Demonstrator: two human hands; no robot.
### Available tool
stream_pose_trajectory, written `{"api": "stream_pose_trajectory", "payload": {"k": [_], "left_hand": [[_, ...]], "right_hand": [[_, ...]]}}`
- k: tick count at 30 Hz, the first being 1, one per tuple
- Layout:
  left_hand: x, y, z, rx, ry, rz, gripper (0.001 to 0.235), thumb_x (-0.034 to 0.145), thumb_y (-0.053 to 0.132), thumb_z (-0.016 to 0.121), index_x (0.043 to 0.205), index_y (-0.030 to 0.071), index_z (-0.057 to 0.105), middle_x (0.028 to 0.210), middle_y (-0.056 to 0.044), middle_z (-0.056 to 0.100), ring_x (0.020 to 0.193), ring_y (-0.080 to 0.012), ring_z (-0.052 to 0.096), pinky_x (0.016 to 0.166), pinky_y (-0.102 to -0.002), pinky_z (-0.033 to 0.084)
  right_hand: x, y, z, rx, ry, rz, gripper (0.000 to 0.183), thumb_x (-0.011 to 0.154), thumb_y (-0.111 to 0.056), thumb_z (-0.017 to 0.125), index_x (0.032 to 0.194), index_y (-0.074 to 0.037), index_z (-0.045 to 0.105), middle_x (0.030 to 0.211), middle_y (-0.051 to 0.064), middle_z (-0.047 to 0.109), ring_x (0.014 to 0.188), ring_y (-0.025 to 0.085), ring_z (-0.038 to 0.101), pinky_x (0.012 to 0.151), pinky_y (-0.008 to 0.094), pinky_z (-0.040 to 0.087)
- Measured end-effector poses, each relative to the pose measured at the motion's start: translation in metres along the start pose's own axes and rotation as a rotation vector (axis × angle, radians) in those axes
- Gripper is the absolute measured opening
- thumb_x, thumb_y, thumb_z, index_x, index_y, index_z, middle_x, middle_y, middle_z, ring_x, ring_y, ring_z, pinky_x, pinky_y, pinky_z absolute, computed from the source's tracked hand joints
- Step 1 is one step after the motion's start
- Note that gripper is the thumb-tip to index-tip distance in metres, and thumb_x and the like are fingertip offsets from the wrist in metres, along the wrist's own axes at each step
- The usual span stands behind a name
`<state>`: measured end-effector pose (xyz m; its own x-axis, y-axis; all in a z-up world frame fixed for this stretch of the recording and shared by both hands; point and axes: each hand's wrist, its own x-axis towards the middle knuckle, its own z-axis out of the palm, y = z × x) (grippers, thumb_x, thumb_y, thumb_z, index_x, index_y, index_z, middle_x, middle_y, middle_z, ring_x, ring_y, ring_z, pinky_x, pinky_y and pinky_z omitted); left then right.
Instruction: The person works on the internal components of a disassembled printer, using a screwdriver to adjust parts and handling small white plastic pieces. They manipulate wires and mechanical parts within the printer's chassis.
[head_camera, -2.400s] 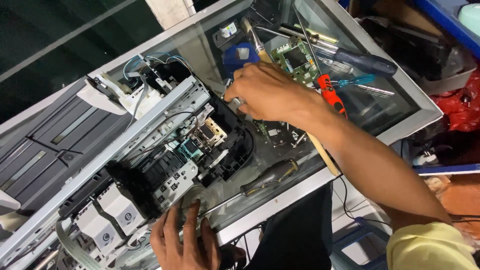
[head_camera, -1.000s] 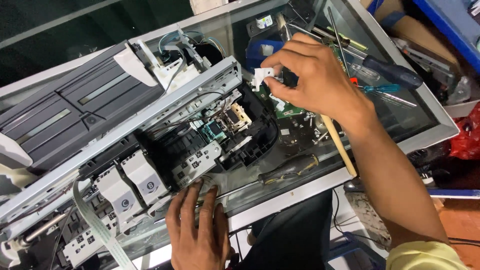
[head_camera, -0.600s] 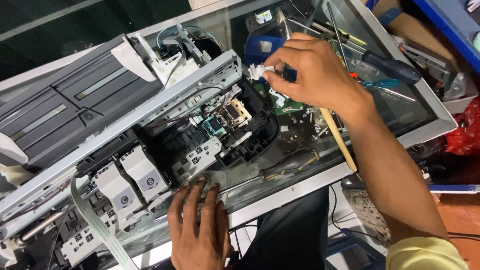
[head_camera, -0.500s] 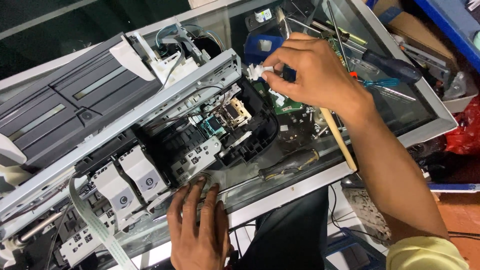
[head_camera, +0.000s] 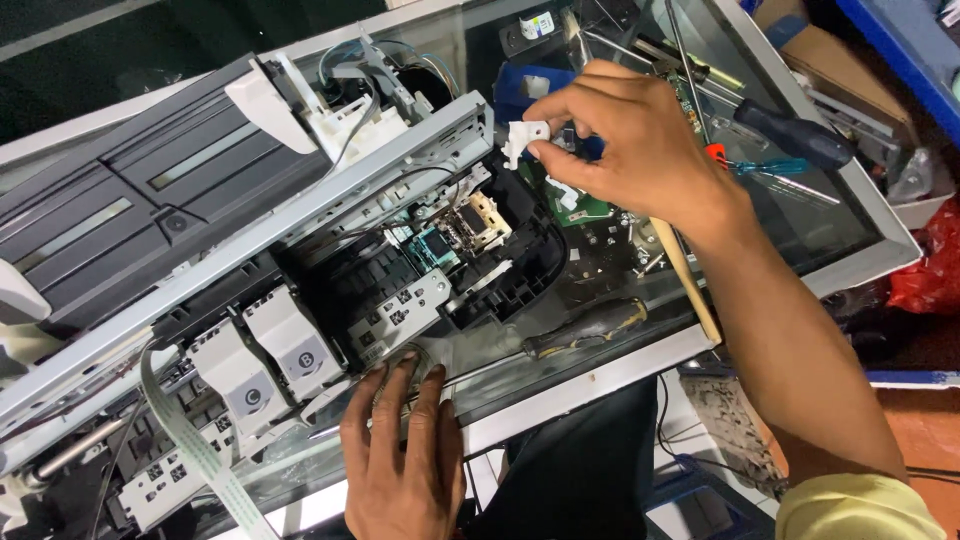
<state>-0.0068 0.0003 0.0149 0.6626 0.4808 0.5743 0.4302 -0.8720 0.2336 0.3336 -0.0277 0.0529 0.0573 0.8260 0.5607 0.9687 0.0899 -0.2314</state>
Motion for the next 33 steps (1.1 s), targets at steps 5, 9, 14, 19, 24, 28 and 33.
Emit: {"api": "stream_pose_trajectory", "payload": {"k": [5,9,14,19,24,28,33], "left_hand": [[0.006,0.01,-0.017,-0.204,0.1,-0.037,0.02,0.091,0.005,0.071,0.11,0.002,0.074,0.114,-0.013,0.072,0.106,-0.0327,0.067,0.094,-0.038,0.058],[0.033,0.026,-0.041,-0.325,0.099,-0.034,0.018,0.093,0.005,0.069,0.11,0.005,0.074,0.111,-0.009,0.076,0.098,-0.0254,0.068,0.092,-0.033,0.058],[0.07,0.003,-0.043,-0.15,0.019,0.237,0.04,0.095,0.002,0.076,0.131,-0.002,0.06,0.121,-0.015,0.069,0.097,-0.0242,0.061,0.08,-0.034,0.054],[0.131,-0.003,-0.057,-0.185,-0.073,0.308,0.04,0.093,-0.019,0.065,0.132,-0.012,0.058,0.114,-0.021,0.067,0.093,-0.0313,0.055,0.076,-0.041,0.054],[0.171,-0.012,-0.043,-0.262,-0.257,0.433,0.059,0.079,-0.033,0.056,0.132,-0.008,0.064,0.097,-0.022,0.068,0.086,-0.0379,0.06,0.066,-0.043,0.063],[0.187,-0.019,-0.028,-0.311,-0.328,0.469,0.042,0.09,-0.02,0.059,0.132,-0.011,0.064,0.105,-0.032,0.069,0.09,-0.0475,0.07,0.066,-0.045,0.063],[0.194,-0.022,-0.023,-0.491,-0.42,0.321,0.013,0.102,-0.004,0.06,0.099,-0.006,0.072,0.078,-0.012,0.073,0.039,-0.0155,0.067,0.029,-0.024,0.053]], "right_hand": [[0.004,-0.013,-0.003,0.008,0.063,-0.072,0.015,0.099,-0.01,0.083,0.111,-0.001,0.079,0.088,0.005,0.071,0.082,0.02,0.061,0.068,0.032,0.049],[0.006,-0.027,-0.009,0.122,0.022,-0.056,0.012,0.103,-0.01,0.075,0.104,0.001,0.079,0.094,0.01,0.076,0.087,0.023,0.07,0.075,0.034,0.054],[0.007,-0.037,-0.011,0.324,-0.04,-0.015,0.012,0.104,-0.007,0.068,0.1,0.001,0.076,0.086,0.006,0.074,0.079,0.018,0.068,0.076,0.032,0.053],[0.01,-0.046,-0.011,0.458,-0.078,-0.051,0.011,0.103,-0.005,0.067,0.096,0.0,0.075,0.082,0.005,0.073,0.076,0.016,0.067,0.075,0.03,0.054],[0.011,-0.048,-0.01,0.534,-0.07,-0.081,0.014,0.103,-0.006,0.065,0.096,0.002,0.074,0.081,0.008,0.074,0.075,0.017,0.07,0.076,0.03,0.058],[0.009,-0.048,-0.009,0.542,-0.076,-0.025,0.018,0.105,-0.009,0.062,0.097,0.001,0.074,0.081,0.006,0.074,0.074,0.016,0.069,0.079,0.03,0.056],[0.007,-0.045,-0.005,0.533,-0.082,0.03,0.017,0.105,-0.013,0.063,0.109,0.0,0.074,0.097,0.007,0.077,0.088,0.016,0.072,0.078,0.028,0.054]]}}
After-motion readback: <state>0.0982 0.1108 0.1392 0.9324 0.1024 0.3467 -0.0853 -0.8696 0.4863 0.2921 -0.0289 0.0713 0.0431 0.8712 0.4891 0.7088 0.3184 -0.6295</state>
